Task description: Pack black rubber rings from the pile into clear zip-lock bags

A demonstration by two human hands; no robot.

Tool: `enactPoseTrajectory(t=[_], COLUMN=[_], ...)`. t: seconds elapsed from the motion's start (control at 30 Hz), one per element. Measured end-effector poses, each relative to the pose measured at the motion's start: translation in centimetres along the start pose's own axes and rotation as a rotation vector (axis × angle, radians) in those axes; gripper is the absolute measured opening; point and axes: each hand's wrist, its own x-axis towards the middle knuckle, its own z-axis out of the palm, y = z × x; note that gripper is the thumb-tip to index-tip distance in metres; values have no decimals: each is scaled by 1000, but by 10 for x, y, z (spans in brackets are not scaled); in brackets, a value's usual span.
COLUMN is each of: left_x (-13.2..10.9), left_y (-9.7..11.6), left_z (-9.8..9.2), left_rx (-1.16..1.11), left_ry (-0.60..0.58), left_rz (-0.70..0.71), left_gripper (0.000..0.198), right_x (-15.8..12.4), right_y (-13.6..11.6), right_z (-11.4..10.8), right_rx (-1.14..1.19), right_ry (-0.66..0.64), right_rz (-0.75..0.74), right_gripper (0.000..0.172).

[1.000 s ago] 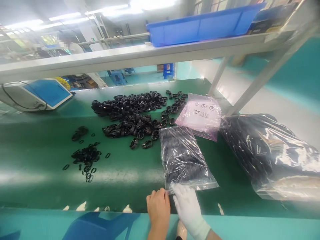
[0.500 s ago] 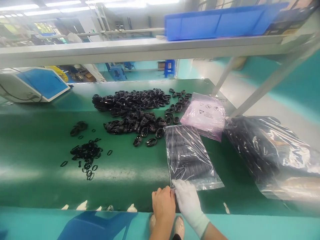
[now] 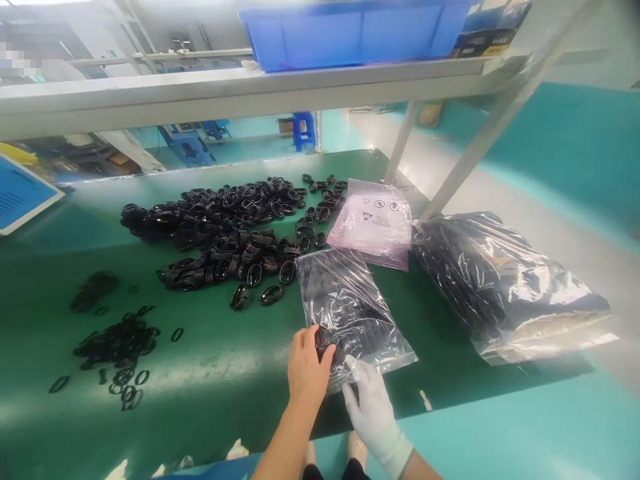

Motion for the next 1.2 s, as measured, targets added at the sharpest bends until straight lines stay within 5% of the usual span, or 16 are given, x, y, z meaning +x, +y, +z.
enactPoseTrajectory(t=[0.2, 0.37, 0.5, 0.63, 0.83, 1.2], left_x=[1, -17, -61, -89, -78, -71], left_y=[-2, -16, -28, -21, -17, -38], left_z=[6, -13, -20, 0, 19, 3], left_rx=[-218, -372, -211, 90, 245, 260], left_ry=[-24, -16, -138, -56, -12, -182], left_rz=[-42, -133, -286, -309, -231, -106], left_gripper=[42, 45, 37, 23, 26, 29], right_x=[3, 4, -9, -19, -7, 7], right_y=[-2, 3, 14, 15, 1, -22], right_z=[2, -4, -14, -17, -3, 4], right_rx=[-35, 15, 18, -70, -166, -208], right_ry=[-45, -78, -95, -200, -237, -257], right_rz=[23, 29, -53, -300, -371, -247], right_gripper=[52, 52, 44, 38, 46, 40])
